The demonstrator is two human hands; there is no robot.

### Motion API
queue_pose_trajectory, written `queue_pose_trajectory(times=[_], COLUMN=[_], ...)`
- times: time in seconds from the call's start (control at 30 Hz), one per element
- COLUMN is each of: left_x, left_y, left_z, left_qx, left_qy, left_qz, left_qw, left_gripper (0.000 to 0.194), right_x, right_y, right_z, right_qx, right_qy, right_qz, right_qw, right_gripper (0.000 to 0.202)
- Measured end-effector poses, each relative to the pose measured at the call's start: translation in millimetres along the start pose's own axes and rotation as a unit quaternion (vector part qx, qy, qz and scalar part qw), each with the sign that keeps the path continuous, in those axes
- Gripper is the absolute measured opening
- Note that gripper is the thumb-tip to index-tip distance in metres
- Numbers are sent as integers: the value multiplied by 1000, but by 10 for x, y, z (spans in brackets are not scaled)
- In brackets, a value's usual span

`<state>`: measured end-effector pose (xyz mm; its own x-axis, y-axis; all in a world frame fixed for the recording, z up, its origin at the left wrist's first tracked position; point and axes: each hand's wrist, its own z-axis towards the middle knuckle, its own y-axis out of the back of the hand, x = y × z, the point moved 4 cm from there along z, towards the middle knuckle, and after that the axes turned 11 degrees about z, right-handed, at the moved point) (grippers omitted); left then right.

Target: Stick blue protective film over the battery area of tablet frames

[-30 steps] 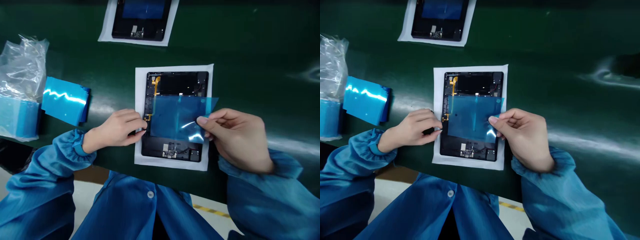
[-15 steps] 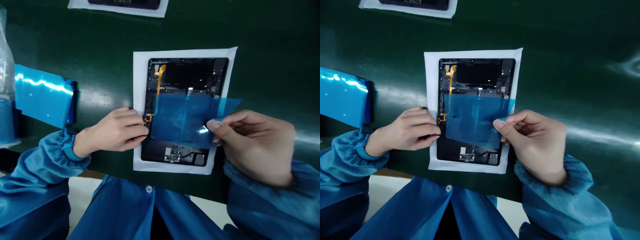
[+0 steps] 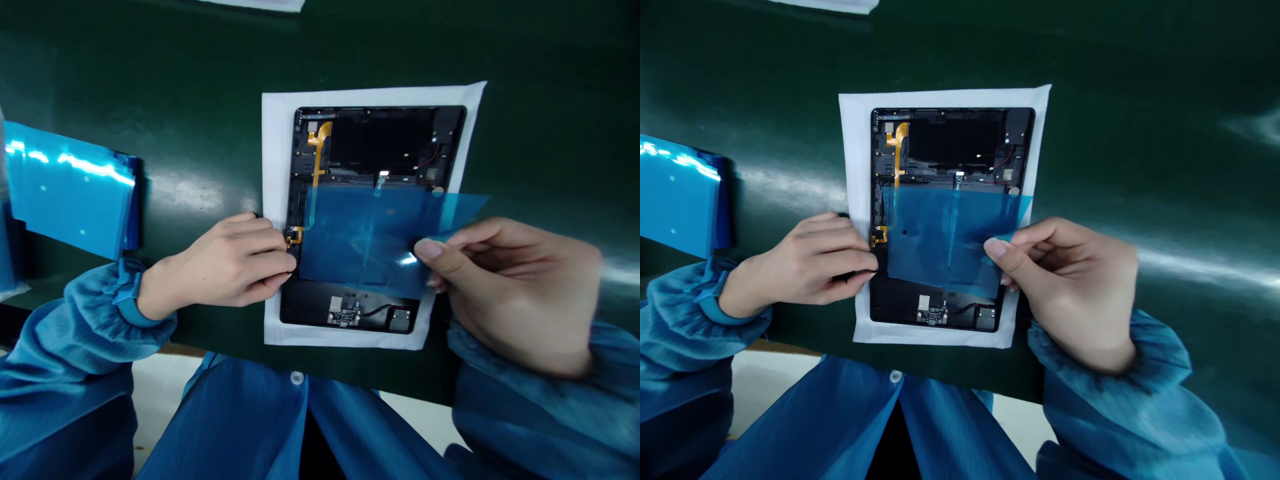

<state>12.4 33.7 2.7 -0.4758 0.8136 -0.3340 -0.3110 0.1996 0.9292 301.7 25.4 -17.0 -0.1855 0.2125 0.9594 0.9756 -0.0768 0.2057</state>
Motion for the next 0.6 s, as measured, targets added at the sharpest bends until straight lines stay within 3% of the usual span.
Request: queue_pose_trajectory(times=[0.6], left_x=[12], left_y=[2], left_z=[10], left_qx=[12], left_qy=[10], left_qz=[-4], left_qw=[1000], left_gripper=[21], right_x=[-2], right_y=[-6], right_z=[8], right_qx=[3], right_qy=[-4], right_qz=[8], right_qw=[1000], right_gripper=[18])
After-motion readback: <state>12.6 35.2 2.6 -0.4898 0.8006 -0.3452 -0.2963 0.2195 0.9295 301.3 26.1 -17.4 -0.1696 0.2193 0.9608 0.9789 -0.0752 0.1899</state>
